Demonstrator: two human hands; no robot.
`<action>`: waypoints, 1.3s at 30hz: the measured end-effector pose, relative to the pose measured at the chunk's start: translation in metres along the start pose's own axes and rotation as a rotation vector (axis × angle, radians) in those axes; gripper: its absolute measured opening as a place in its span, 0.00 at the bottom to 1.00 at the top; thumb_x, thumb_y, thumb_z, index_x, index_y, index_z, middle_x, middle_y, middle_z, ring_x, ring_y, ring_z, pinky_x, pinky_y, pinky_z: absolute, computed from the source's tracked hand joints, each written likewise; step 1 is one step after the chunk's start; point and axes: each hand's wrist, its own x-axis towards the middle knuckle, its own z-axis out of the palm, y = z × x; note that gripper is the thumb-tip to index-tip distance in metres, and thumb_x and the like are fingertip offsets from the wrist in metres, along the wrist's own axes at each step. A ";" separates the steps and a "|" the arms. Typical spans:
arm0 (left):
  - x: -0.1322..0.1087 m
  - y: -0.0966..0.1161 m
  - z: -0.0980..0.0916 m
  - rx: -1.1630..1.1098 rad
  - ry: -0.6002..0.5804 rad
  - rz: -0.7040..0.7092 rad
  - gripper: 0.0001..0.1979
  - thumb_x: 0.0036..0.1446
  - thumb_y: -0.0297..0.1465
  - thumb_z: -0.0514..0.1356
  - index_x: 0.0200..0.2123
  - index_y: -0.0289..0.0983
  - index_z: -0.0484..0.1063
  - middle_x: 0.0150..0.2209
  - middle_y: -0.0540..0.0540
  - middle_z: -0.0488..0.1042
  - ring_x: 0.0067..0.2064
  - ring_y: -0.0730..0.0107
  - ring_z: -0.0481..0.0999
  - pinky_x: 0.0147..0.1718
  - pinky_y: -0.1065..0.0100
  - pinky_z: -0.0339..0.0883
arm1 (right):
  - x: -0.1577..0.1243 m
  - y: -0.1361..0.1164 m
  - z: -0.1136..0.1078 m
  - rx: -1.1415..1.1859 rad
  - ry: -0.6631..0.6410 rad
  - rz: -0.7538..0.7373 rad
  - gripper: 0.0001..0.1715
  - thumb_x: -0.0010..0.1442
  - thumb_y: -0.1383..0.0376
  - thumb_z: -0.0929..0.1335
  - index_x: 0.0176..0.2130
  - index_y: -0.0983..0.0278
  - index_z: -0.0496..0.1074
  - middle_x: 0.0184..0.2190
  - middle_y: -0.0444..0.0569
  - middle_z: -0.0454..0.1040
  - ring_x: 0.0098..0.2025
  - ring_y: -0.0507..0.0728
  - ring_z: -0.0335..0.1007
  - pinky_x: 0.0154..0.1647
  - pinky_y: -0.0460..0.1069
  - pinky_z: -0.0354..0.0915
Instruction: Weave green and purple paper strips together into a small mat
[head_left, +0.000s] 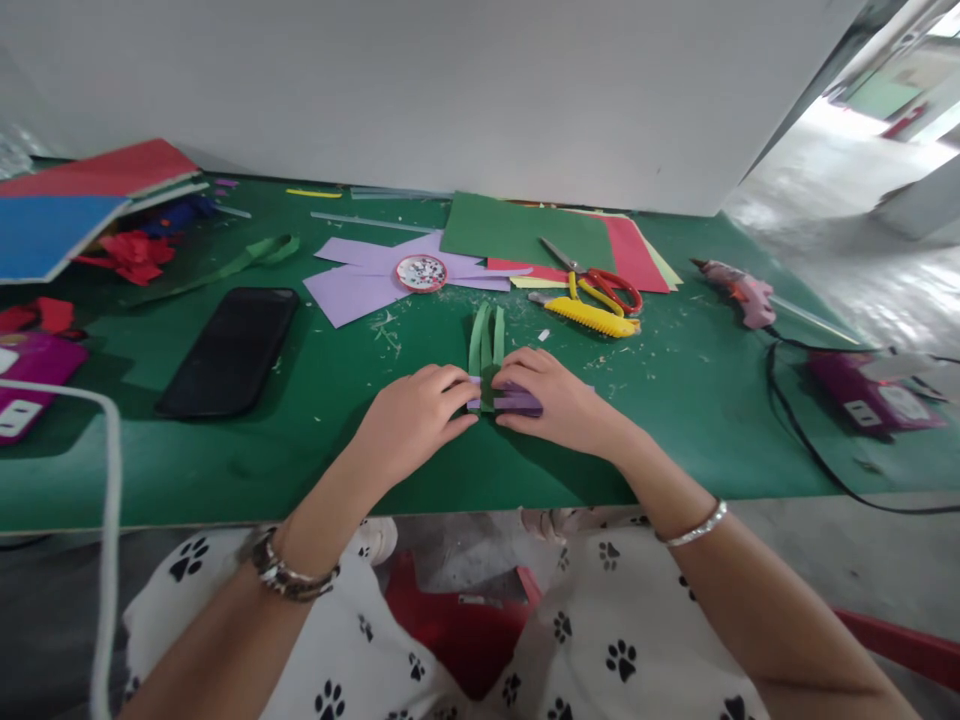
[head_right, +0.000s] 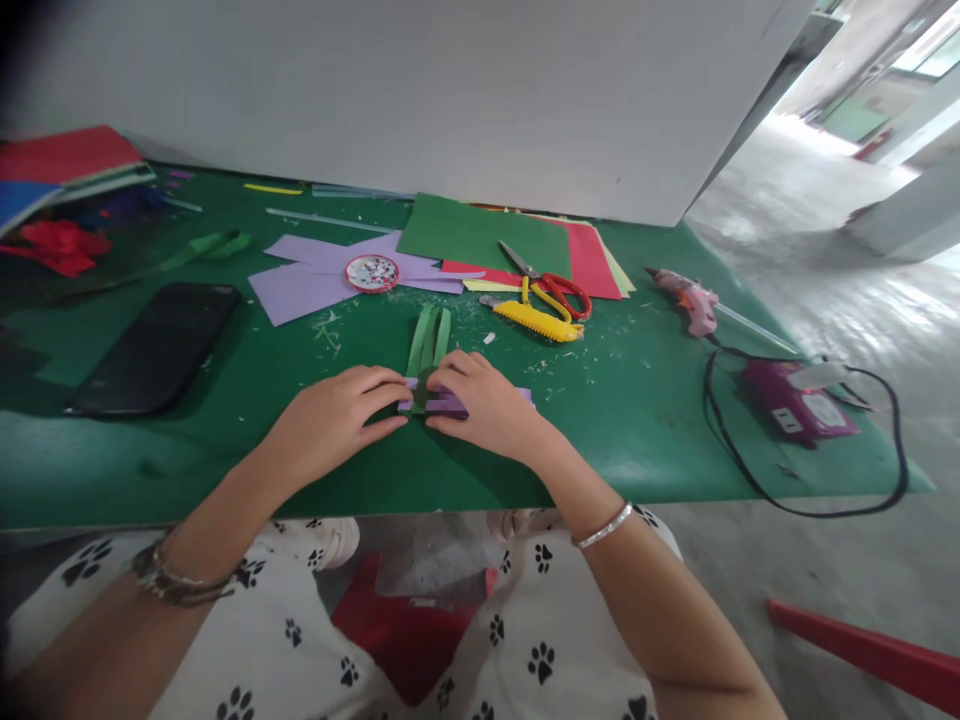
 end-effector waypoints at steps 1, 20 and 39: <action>0.000 0.000 0.000 0.019 0.001 0.012 0.07 0.56 0.30 0.57 0.39 0.38 0.71 0.41 0.47 0.73 0.40 0.66 0.72 0.30 0.70 0.65 | 0.000 0.000 0.000 -0.006 0.004 0.000 0.12 0.51 0.67 0.68 0.38 0.65 0.67 0.38 0.51 0.66 0.41 0.58 0.62 0.44 0.55 0.62; 0.000 -0.003 0.002 -0.082 -0.054 -0.004 0.07 0.57 0.32 0.56 0.38 0.36 0.68 0.49 0.42 0.69 0.46 0.60 0.69 0.39 0.62 0.66 | -0.003 -0.003 0.007 -0.073 0.060 -0.004 0.08 0.53 0.67 0.66 0.36 0.64 0.69 0.40 0.53 0.65 0.42 0.58 0.62 0.46 0.54 0.61; 0.000 -0.001 0.002 -0.084 -0.064 -0.020 0.07 0.57 0.30 0.57 0.39 0.35 0.68 0.49 0.42 0.69 0.47 0.58 0.67 0.40 0.61 0.64 | 0.000 -0.002 0.010 0.008 0.087 0.062 0.09 0.52 0.69 0.65 0.37 0.63 0.66 0.41 0.52 0.65 0.44 0.59 0.61 0.49 0.57 0.58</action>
